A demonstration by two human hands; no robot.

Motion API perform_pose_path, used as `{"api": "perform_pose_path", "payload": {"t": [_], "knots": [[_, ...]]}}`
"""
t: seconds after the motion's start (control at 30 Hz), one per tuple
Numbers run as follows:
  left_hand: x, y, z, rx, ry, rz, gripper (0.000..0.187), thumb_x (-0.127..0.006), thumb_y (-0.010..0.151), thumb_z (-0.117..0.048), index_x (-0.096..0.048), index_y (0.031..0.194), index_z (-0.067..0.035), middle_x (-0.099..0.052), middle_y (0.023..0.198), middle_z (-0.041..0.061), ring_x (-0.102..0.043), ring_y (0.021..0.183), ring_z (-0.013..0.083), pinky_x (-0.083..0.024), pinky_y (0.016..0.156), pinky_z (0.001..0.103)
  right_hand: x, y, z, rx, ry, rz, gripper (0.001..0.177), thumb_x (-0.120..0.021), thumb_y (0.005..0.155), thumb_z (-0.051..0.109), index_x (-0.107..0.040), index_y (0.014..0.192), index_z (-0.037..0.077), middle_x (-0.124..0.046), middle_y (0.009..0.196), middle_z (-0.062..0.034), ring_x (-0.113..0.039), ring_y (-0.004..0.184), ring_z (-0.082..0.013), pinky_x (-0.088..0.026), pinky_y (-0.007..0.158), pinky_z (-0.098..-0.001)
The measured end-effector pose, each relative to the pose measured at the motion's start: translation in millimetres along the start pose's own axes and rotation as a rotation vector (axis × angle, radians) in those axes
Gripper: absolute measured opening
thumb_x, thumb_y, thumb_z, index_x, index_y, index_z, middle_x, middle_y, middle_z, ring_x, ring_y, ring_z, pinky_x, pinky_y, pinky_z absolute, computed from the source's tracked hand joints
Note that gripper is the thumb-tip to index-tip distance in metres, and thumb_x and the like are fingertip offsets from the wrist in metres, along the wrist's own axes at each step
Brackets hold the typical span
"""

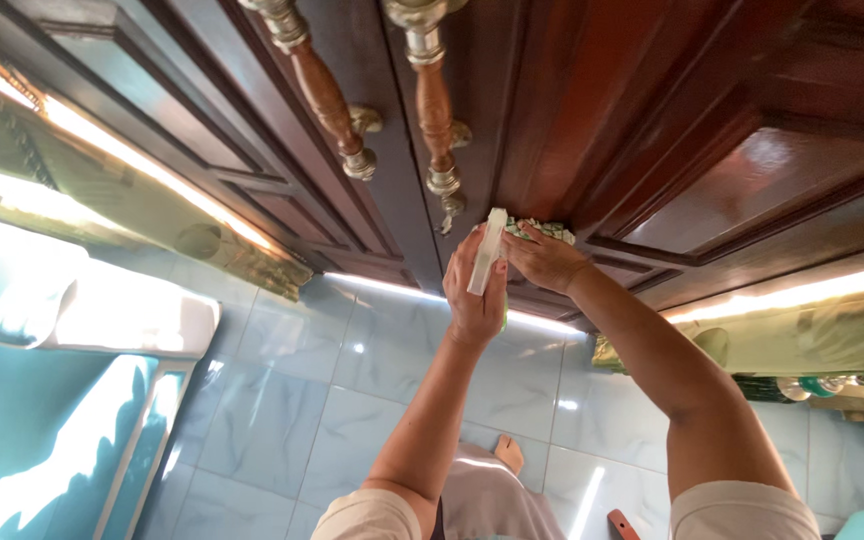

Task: The person cleans a wooden door by spraying a green cleaning solution from a spray bottle and wiping the surface with a green and white cloth. The person systematically wipes the door panels and the area around the handles.

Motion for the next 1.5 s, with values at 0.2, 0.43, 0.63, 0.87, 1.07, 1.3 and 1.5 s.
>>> {"api": "perform_pose_path", "payload": {"t": [0.2, 0.43, 0.63, 0.87, 1.07, 1.3, 1.5], "knots": [[17.1, 6.7, 4.4, 0.089, -0.044, 0.017, 0.038, -0.056, 0.106, -0.013, -0.051, 0.139, 0.006, -0.066, 0.125, 0.02, -0.067, 0.107, 0.0314, -0.054, 0.096, 0.04, 58.2, 12.0, -24.4, 0.002, -0.048, 0.023, 0.032, -0.052, 0.098, 0.022, -0.066, 0.125, 0.011, -0.054, 0.15, -0.0103, -0.043, 0.142, -0.0206, -0.033, 0.119, -0.0509], [21.8, 16.9, 2.5, 0.08, -0.076, 0.023, 0.039, -0.056, 0.107, -0.014, -0.05, 0.14, 0.005, -0.07, 0.122, 0.019, -0.068, 0.106, 0.0298, -0.054, 0.096, 0.038, 153.2, 1.9, -110.2, -0.342, -0.274, -0.465, 0.038, -0.062, 0.104, 0.051, -0.07, 0.128, 0.023, -0.053, 0.155, -0.0076, -0.037, 0.152, -0.0262, -0.001, 0.12, -0.0746], [19.2, 16.5, 6.5, 0.068, -0.091, 0.037, 0.039, -0.057, 0.107, -0.016, -0.05, 0.139, 0.005, -0.069, 0.123, 0.019, -0.068, 0.104, 0.0304, -0.055, 0.094, 0.039, 110.3, 12.6, -76.9, -0.296, -0.412, -0.471, 0.04, -0.058, 0.11, 0.054, -0.073, 0.129, 0.023, -0.056, 0.155, -0.0091, -0.038, 0.15, -0.0276, 0.001, 0.123, -0.0732], [10.1, 11.6, 13.4, 0.052, -0.055, 0.054, 0.039, -0.056, 0.106, -0.018, -0.051, 0.136, 0.006, -0.065, 0.127, 0.021, -0.066, 0.104, 0.0324, -0.054, 0.091, 0.041, 34.6, -5.3, -35.8, -0.08, -0.288, -0.036, 0.046, -0.047, 0.099, 0.039, -0.06, 0.141, 0.025, -0.05, 0.156, -0.0066, -0.038, 0.145, -0.0174, -0.027, 0.113, -0.0546], [17.9, 24.9, 1.5, 0.001, -0.056, 0.042, 0.037, -0.055, 0.107, -0.017, -0.05, 0.136, 0.006, -0.064, 0.129, 0.023, -0.066, 0.104, 0.0331, -0.054, 0.093, 0.04, 44.4, -5.3, -40.6, 0.04, -0.287, 0.079, 0.044, -0.046, 0.096, 0.037, -0.059, 0.137, 0.032, -0.047, 0.157, 0.0023, -0.035, 0.146, -0.014, -0.022, 0.121, -0.0502], [38.0, 58.6, -23.8, 0.01, -0.115, 0.055, 0.041, -0.054, 0.109, -0.017, -0.047, 0.141, 0.007, -0.069, 0.123, 0.021, -0.068, 0.106, 0.0324, -0.054, 0.096, 0.04, 196.5, 14.2, -129.6, -0.287, -0.422, -0.468, 0.041, -0.056, 0.109, 0.051, -0.063, 0.141, 0.026, -0.052, 0.163, -0.0029, -0.026, 0.157, -0.0285, -0.004, 0.123, -0.0691], [56.0, 86.8, -46.3, -0.009, -0.104, 0.06, 0.04, -0.054, 0.109, -0.016, -0.047, 0.141, 0.006, -0.069, 0.125, 0.022, -0.07, 0.111, 0.0342, -0.054, 0.099, 0.041, 229.1, 43.3, -150.2, -0.471, -0.429, -0.581, 0.049, -0.048, 0.112, 0.039, -0.052, 0.158, 0.025, -0.048, 0.164, -0.0111, -0.023, 0.159, -0.0322, -0.001, 0.123, -0.0723]]}}
Point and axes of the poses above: each hand's wrist, its own y-axis towards the middle knuckle, its own x-axis out of the back of the hand, z = x × y, the point moved 4 cm from there along y, towards the middle knuckle
